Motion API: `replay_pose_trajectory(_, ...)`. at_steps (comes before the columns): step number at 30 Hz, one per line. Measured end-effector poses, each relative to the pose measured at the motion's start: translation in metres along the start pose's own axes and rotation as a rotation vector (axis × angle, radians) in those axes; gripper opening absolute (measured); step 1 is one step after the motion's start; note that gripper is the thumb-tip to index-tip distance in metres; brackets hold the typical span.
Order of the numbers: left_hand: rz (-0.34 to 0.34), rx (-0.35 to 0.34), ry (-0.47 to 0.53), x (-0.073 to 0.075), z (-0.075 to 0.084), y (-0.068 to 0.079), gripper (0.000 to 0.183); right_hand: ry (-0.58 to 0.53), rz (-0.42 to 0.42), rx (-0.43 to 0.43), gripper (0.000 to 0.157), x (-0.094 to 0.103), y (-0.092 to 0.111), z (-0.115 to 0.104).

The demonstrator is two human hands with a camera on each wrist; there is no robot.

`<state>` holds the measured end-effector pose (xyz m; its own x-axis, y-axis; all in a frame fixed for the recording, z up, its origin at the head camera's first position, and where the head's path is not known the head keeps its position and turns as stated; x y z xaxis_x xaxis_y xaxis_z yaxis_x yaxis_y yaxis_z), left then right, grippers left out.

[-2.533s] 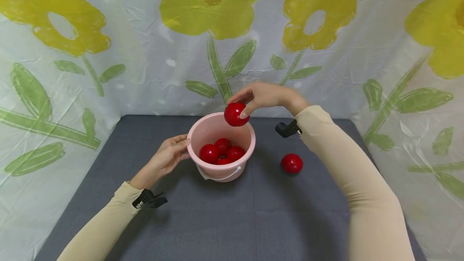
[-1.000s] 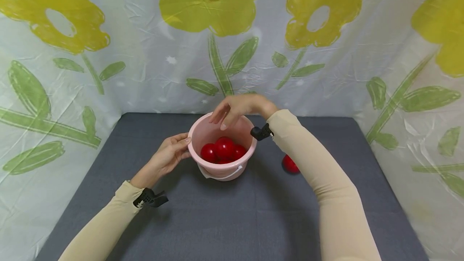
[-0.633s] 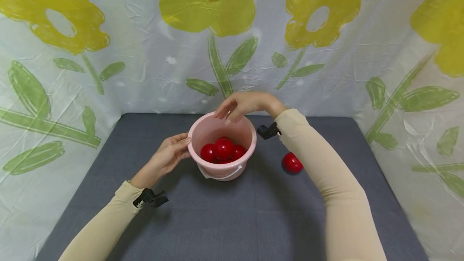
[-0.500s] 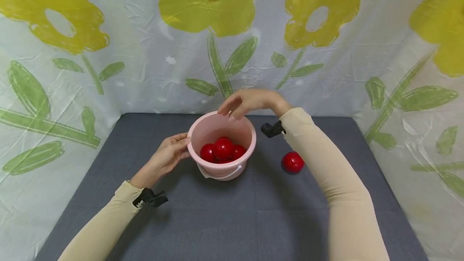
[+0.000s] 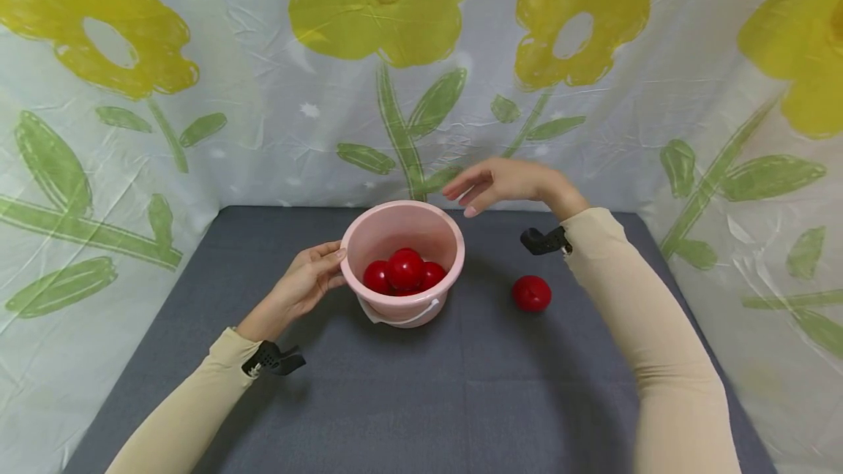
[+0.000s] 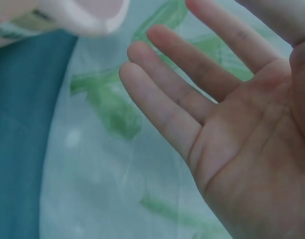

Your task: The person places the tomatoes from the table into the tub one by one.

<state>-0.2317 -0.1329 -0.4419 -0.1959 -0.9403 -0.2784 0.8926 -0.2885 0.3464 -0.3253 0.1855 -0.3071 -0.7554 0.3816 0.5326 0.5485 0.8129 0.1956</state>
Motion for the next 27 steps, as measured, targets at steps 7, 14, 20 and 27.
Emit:
replay_pose_trajectory(7,0.004,-0.005,-0.009,0.0,0.0,-0.001,0.047,-0.023,0.054,-0.016,0.062,0.001,0.029,0.027)
replay_pose_trajectory(14,-0.006,-0.008,0.001,0.0,-0.001,-0.001,0.047,0.014,0.095,-0.055,0.065,-0.012,0.058,0.066)
replay_pose_trajectory(20,-0.011,-0.01,0.009,0.0,-0.001,-0.002,0.047,-0.017,0.142,-0.068,0.064,-0.028,0.079,0.097)
replay_pose_trajectory(27,-0.001,-0.005,0.005,0.001,-0.002,-0.003,0.047,0.009,0.195,-0.1,0.065,-0.044,0.099,0.128)
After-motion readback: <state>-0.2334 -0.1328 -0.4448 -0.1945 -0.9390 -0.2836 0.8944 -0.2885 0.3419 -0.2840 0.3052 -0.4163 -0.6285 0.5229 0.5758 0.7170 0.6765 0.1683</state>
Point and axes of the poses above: each hand's wrist, its own y-axis away from the middle knuckle, its own x-axis out of the back of the hand, z = x × y, the point moved 4 cm from there along -y, towards the middle knuckle, and after that the axes turned 10 degrees about x, right-handed, at the moved point
